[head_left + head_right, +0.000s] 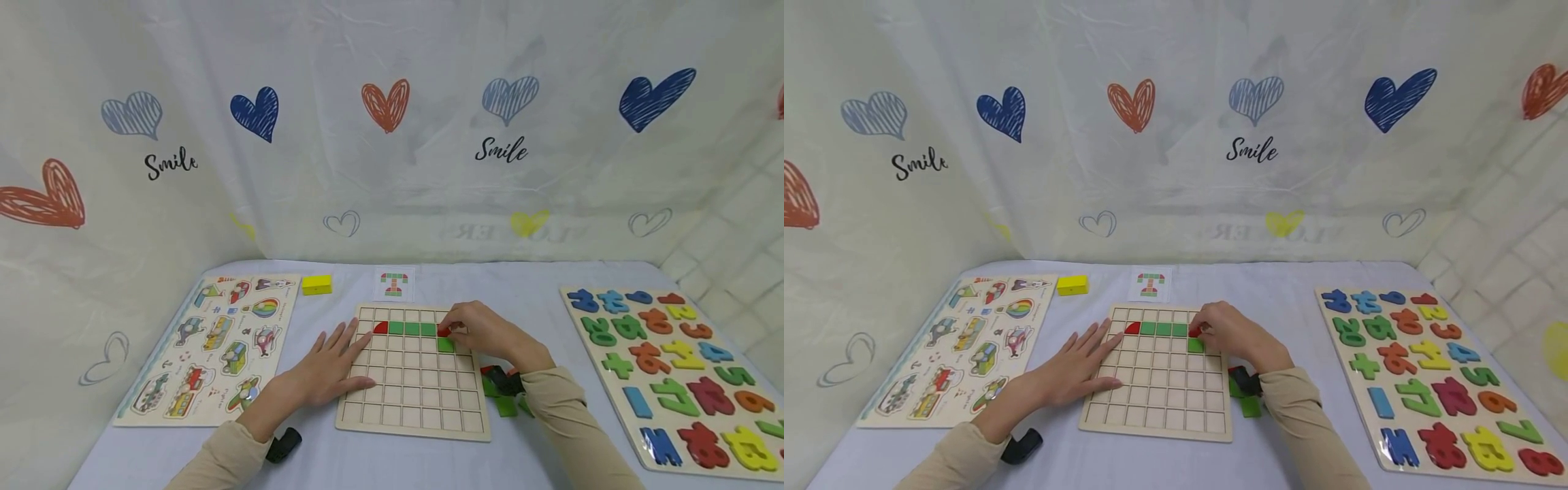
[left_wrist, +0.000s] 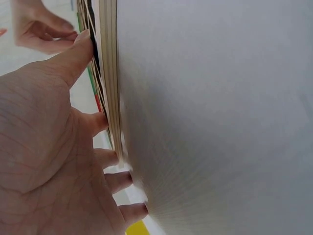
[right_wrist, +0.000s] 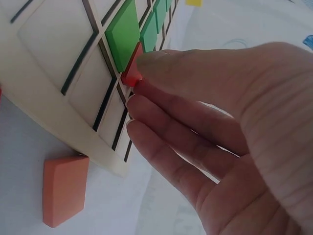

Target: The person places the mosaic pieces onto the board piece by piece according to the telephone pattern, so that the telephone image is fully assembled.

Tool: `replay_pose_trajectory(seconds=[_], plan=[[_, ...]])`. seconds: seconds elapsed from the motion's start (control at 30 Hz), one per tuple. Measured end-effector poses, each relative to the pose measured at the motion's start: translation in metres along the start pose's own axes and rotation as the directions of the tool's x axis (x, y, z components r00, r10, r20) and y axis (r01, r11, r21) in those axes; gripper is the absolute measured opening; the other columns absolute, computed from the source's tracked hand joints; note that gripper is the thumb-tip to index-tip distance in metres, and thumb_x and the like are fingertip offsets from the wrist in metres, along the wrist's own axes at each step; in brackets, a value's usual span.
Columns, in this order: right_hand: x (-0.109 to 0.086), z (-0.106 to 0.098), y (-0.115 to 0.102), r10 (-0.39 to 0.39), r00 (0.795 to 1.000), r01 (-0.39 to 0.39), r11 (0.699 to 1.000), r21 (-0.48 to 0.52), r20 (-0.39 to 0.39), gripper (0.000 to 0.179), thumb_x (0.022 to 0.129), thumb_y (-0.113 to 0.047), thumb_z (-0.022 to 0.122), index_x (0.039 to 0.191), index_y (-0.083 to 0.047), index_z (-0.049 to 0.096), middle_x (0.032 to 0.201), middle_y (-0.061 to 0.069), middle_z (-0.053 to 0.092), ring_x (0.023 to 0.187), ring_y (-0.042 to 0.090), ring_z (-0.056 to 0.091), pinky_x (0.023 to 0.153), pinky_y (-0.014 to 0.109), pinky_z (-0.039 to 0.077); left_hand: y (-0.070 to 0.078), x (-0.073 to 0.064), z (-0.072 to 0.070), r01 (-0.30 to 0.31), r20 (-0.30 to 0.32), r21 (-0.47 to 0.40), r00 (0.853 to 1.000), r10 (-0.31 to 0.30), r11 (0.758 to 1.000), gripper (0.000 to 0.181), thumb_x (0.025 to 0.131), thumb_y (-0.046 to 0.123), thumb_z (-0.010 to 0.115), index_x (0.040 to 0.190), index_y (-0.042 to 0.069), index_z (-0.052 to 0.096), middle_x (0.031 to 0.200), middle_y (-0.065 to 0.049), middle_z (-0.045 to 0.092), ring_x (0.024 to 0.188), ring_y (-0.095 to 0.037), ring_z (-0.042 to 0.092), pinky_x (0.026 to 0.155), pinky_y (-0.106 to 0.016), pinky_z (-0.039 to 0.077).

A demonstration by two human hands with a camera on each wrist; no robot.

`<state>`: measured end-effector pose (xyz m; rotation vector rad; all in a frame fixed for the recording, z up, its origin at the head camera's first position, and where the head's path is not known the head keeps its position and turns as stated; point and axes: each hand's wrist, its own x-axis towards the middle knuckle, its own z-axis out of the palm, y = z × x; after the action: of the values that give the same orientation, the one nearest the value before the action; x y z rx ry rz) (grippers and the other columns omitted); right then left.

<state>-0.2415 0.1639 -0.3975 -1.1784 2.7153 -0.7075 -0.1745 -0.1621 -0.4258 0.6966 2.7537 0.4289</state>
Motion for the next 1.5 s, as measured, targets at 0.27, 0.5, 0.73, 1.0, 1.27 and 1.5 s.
replay_pose_trajectory(seconds=[0.27, 0.5, 0.73, 1.0, 1.27, 1.5], plan=[[-0.007, -0.007, -0.003, 0.038, 0.999, -0.038, 0.998, 0.041, -0.002, 0.015, 0.096, 0.002, 0.071, 0.109, -0.001, 0.078, 0.107, 0.008, 0.074, 0.097, 0.024, 0.071, 0.082, 0.034, 0.060, 0.001, 0.000, 0.000, 0.000, 0.003, 0.000, 1.000, 0.000, 1.000, 0.088, 0.103, 0.066, 0.050, 0.168, 0.013, 0.024, 0.175, -0.019, 0.004, 0.160, -0.041, 0.005, 0.125, -0.065, 0.008], [-0.024, -0.025, 0.004, 0.101, 0.995, -0.100, 0.994, 0.036, -0.025, 0.017, 0.096, -0.002, 0.074, 0.112, -0.003, 0.078, 0.105, 0.003, 0.073, 0.096, 0.021, 0.068, 0.086, 0.042, 0.059, 0.001, -0.001, 0.001, 0.001, 0.001, -0.002, 1.000, -0.001, 1.000, 0.086, 0.103, 0.062, 0.052, 0.167, 0.012, 0.025, 0.174, -0.020, 0.005, 0.160, -0.042, 0.005, 0.125, -0.066, 0.008], [-0.052, -0.045, 0.017, 0.125, 0.992, -0.125, 0.992, 0.005, -0.008, 0.019, 0.092, -0.001, 0.078, 0.110, -0.004, 0.078, 0.103, 0.003, 0.073, 0.093, 0.020, 0.067, 0.085, 0.048, 0.060, 0.002, -0.001, 0.000, 0.007, -0.005, -0.005, 1.000, -0.007, 1.000, 0.086, 0.103, 0.063, 0.053, 0.167, 0.012, 0.026, 0.175, -0.019, 0.005, 0.160, -0.042, 0.006, 0.125, -0.065, 0.008], [-0.089, -0.055, 0.027, 0.310, 0.938, -0.315, 0.949, 0.010, 0.156, 0.014, 0.089, -0.007, 0.082, 0.102, -0.006, 0.078, 0.091, -0.003, 0.072, 0.082, 0.013, 0.064, 0.074, 0.030, 0.057, 0.005, -0.003, -0.003, 0.012, 0.001, -0.008, 1.000, -0.012, 1.000, 0.086, 0.103, 0.063, 0.052, 0.167, 0.012, 0.026, 0.175, -0.019, 0.005, 0.160, -0.041, 0.006, 0.125, -0.064, 0.008], [-0.111, -0.054, 0.034, 0.373, 0.896, -0.400, 0.913, 0.076, 0.242, 0.030, 0.080, -0.010, 0.090, 0.106, -0.010, 0.075, 0.087, -0.002, 0.065, 0.078, 0.013, 0.060, 0.069, 0.028, 0.054, 0.006, -0.004, -0.004, 0.005, 0.001, -0.009, 1.000, -0.004, 1.000, 0.087, 0.103, 0.063, 0.052, 0.167, 0.011, 0.025, 0.174, -0.020, 0.005, 0.160, -0.042, 0.006, 0.125, -0.065, 0.008], [-0.111, -0.053, 0.035, 0.389, 0.892, -0.415, 0.907, 0.076, 0.231, 0.033, 0.079, -0.006, 0.090, 0.107, -0.008, 0.071, 0.086, 0.000, 0.063, 0.078, 0.015, 0.060, 0.069, 0.030, 0.054, 0.002, -0.003, 0.000, -0.018, -0.008, -0.015, 1.000, 0.018, 1.000, 0.088, 0.103, 0.064, 0.051, 0.167, 0.011, 0.025, 0.174, -0.021, 0.005, 0.160, -0.043, 0.005, 0.124, -0.066, 0.007]])
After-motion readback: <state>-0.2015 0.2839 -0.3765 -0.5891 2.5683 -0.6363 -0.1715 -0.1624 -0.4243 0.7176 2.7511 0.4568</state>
